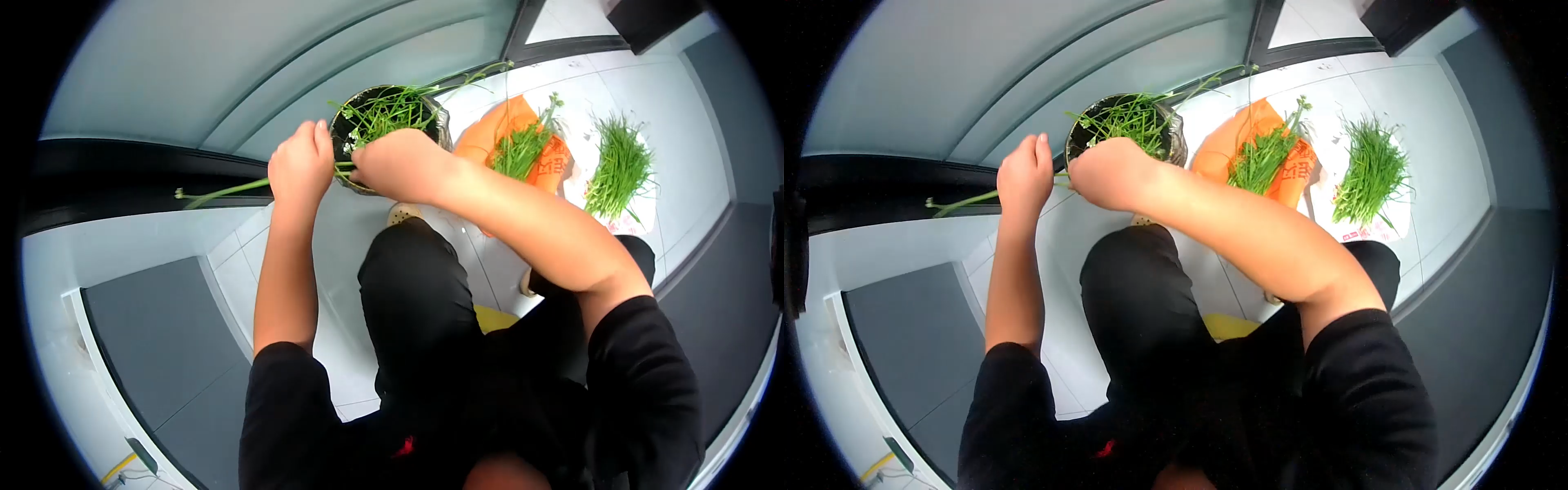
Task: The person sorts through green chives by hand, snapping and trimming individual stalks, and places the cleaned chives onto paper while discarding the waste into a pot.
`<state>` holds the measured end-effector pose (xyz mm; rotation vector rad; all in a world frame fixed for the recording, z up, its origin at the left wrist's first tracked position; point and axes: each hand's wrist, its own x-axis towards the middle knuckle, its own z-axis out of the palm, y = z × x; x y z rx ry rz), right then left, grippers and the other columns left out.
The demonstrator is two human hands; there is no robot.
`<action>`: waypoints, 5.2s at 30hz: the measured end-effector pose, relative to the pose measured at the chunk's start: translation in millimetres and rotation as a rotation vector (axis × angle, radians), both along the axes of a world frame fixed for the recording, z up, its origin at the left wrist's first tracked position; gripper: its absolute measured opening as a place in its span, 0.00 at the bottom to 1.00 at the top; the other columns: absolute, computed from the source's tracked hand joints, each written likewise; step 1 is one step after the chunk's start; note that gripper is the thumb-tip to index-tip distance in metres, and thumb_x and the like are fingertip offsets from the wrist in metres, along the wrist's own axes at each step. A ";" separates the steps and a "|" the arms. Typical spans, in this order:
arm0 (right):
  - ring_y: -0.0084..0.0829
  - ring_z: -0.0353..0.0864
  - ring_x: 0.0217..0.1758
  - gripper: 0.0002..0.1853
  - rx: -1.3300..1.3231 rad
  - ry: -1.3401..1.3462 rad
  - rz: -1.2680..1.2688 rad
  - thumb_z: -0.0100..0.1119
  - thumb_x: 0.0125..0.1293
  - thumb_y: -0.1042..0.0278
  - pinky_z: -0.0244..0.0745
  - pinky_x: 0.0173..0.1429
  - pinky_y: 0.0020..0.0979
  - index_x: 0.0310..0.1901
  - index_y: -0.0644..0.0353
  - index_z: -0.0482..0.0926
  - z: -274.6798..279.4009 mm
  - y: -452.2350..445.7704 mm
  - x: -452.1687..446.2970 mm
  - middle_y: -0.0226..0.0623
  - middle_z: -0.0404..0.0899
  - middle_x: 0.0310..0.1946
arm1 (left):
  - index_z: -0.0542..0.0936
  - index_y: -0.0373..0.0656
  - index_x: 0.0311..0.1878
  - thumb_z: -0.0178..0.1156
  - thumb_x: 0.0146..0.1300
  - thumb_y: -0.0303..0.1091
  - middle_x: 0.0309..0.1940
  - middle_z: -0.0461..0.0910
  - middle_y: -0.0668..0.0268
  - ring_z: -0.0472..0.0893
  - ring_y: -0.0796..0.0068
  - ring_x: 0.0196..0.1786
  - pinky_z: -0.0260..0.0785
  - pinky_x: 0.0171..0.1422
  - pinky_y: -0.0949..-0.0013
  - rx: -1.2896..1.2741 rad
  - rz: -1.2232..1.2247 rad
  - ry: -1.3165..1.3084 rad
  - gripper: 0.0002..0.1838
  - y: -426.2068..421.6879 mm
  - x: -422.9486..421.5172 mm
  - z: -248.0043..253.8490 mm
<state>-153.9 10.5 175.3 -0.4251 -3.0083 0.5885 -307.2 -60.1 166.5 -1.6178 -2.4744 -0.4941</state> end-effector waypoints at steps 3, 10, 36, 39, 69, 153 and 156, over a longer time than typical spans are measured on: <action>0.45 0.77 0.32 0.18 -0.170 0.110 -0.103 0.51 0.60 0.53 0.71 0.38 0.42 0.32 0.64 0.73 9.2 -2.6 28.9 0.47 0.76 0.24 | 0.72 0.43 0.24 0.46 0.63 0.44 0.18 0.75 0.52 0.75 0.47 0.25 0.67 0.30 0.50 0.040 -0.037 0.040 0.17 11.3 31.5 25.1; 0.46 0.76 0.31 0.10 0.130 0.237 -0.397 0.50 0.61 0.62 0.70 0.35 0.43 0.35 0.60 0.71 43.3 26.9 154.8 0.46 0.76 0.26 | 0.73 0.44 0.28 0.50 0.61 0.43 0.20 0.77 0.57 0.77 0.54 0.26 0.69 0.30 0.56 0.169 -0.627 0.002 0.13 38.8 108.9 67.6; 0.45 0.76 0.32 0.13 -0.352 0.529 -0.732 0.53 0.58 0.60 0.71 0.37 0.40 0.32 0.62 0.77 15.0 59.0 215.2 0.46 0.77 0.28 | 0.68 0.36 0.41 0.31 0.70 0.37 0.34 0.72 0.57 0.73 0.59 0.44 0.63 0.58 0.58 0.429 -0.665 -2.253 0.17 122.0 232.3 -3.4; 0.46 0.76 0.32 0.15 -0.070 0.637 -0.817 0.53 0.58 0.57 0.71 0.37 0.40 0.31 0.63 0.77 13.3 59.9 209.8 0.47 0.77 0.27 | 0.67 0.39 0.37 0.30 0.70 0.39 0.34 0.71 0.57 0.72 0.56 0.47 0.59 0.61 0.55 0.498 -0.477 -2.216 0.17 121.5 239.6 2.4; 0.45 0.77 0.29 0.13 -0.121 0.208 -0.600 0.52 0.58 0.58 0.71 0.35 0.42 0.32 0.59 0.78 -4.0 61.9 227.6 0.45 0.77 0.23 | 0.74 0.40 0.38 0.48 0.63 0.37 0.25 0.76 0.55 0.76 0.56 0.31 0.67 0.38 0.60 -0.029 -0.719 -0.703 0.11 103.2 222.9 -1.7; 0.11 0.64 0.21 0.11 -0.711 0.860 -0.887 0.56 0.61 0.62 0.61 0.24 0.17 0.33 0.62 0.76 13.4 67.7 252.7 0.20 0.69 0.20 | 0.67 0.41 0.35 0.41 0.68 0.37 0.19 0.65 0.71 0.65 0.82 0.21 0.59 0.26 0.78 -0.112 -0.665 -1.284 0.11 93.5 255.6 1.5; 0.12 0.64 0.21 0.12 -0.568 0.857 -0.997 0.55 0.62 0.61 0.61 0.24 0.17 0.31 0.63 0.76 13.0 73.0 257.4 0.22 0.69 0.19 | 0.69 0.41 0.35 0.43 0.68 0.35 0.19 0.65 0.73 0.61 0.84 0.22 0.56 0.27 0.79 0.034 -0.778 -0.986 0.09 96.0 266.0 -8.0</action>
